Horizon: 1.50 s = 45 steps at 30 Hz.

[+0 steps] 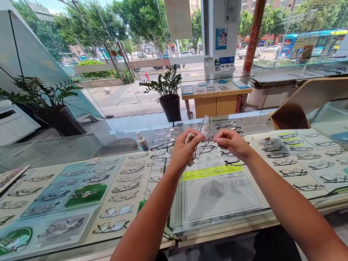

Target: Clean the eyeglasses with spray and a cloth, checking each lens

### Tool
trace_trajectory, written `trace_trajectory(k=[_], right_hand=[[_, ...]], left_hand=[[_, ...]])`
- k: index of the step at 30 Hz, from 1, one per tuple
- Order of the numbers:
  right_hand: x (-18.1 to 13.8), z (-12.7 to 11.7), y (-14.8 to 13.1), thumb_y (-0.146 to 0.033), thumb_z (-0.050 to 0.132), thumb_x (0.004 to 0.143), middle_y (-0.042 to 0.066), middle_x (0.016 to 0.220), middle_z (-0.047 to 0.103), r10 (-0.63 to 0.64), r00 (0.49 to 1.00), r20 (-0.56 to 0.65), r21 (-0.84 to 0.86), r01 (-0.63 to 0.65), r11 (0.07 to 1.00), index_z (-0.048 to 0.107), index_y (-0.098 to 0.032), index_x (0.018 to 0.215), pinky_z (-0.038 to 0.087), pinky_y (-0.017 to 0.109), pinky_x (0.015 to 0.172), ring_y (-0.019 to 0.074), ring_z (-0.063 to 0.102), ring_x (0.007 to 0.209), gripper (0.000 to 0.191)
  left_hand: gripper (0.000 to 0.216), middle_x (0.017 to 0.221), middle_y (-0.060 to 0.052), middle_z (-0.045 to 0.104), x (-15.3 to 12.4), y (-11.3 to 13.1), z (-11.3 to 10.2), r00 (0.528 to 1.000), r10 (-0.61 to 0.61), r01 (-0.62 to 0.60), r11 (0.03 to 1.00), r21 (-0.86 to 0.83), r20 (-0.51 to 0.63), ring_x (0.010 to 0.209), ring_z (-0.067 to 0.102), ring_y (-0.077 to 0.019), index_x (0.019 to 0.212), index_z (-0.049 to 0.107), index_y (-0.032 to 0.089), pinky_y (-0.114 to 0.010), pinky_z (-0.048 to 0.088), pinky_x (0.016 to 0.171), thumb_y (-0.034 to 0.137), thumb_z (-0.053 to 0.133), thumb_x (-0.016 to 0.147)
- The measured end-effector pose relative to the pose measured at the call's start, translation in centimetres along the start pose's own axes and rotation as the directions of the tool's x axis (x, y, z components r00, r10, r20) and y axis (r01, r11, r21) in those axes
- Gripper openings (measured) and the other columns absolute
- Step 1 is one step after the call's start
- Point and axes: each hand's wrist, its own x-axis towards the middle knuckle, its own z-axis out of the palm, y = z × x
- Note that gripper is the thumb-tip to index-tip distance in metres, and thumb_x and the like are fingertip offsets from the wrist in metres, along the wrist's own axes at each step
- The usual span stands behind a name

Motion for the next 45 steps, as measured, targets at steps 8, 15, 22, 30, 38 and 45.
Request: trace_trajectory(k=[8,15,22,30,38,45], right_hand=[[0.0,0.3,-0.1,-0.051,0.086,0.082,-0.003,0.068,0.054,-0.097,0.992,-0.084,-0.145,0.084,0.986,0.076,-0.021,0.087,0.029,0.029,0.057,0.0112,0.038,0.061,0.032],[-0.1,0.9,-0.6,-0.055,0.086,0.08,-0.003,0.068,0.053,-0.122,0.985,-0.123,-0.195,0.096,0.976,0.07,-0.022,0.082,0.033,0.03,0.059,0.0128,0.041,0.062,0.037],[-0.3,1.0,-0.6,-0.049,0.082,0.083,-0.002,0.068,0.055,-0.148,0.979,-0.14,-0.248,0.11,0.963,0.069,-0.021,0.082,0.033,0.029,0.059,0.0129,0.042,0.062,0.03],[-0.2,1.0,-0.4,-0.04,0.078,0.08,-0.005,0.061,0.048,-0.137,0.977,-0.164,-0.259,0.091,0.961,0.061,-0.022,0.074,0.027,0.029,0.055,0.0115,0.036,0.057,0.026],[-0.1,0.5,-0.4,-0.04,0.078,0.079,-0.006,0.06,0.047,-0.132,0.98,-0.151,-0.225,0.097,0.97,0.064,-0.022,0.074,0.024,0.029,0.054,0.0106,0.033,0.055,0.023],[0.0,0.5,-0.4,-0.042,0.079,0.077,-0.005,0.057,0.048,-0.101,0.986,-0.136,-0.169,0.077,0.983,0.065,-0.022,0.074,0.023,0.028,0.053,0.0107,0.033,0.053,0.024]], left_hand=[[0.031,0.068,0.002,0.055,-0.3,-0.3,0.8,0.992,0.122,-0.124,0.985,0.116,0.018,0.063,0.044,-0.0112,0.083,0.067,0.019,-0.026,0.033,0.059,0.048,0.078,0.087],[0.03,0.076,0.001,0.059,-0.9,-0.5,1.5,0.986,0.164,-0.165,0.968,0.188,0.019,0.067,0.049,-0.0123,0.086,0.066,0.019,-0.026,0.038,0.063,0.048,0.074,0.09],[0.022,0.084,-0.002,0.066,-0.8,-0.4,1.2,0.958,0.281,-0.282,0.898,0.339,0.052,0.077,0.057,-0.0153,0.084,0.069,0.019,-0.028,0.043,0.072,0.039,0.072,0.094],[0.025,0.087,-0.004,0.069,-0.7,-0.7,1.2,0.966,0.226,-0.258,0.885,0.387,0.128,0.084,0.062,-0.0193,0.086,0.071,0.02,-0.029,0.046,0.076,0.043,0.068,0.096],[0.037,0.08,-0.002,0.068,0.1,-1.2,0.6,0.986,0.037,-0.075,0.969,0.236,0.163,0.068,0.052,-0.0136,0.09,0.075,0.018,-0.026,0.038,0.063,0.055,0.074,0.091],[0.038,0.08,-0.001,0.068,0.0,-1.1,0.6,0.974,-0.144,0.136,0.989,0.054,0.176,0.052,0.039,-0.007,0.093,0.075,0.019,-0.024,0.027,0.048,0.057,0.077,0.087]])
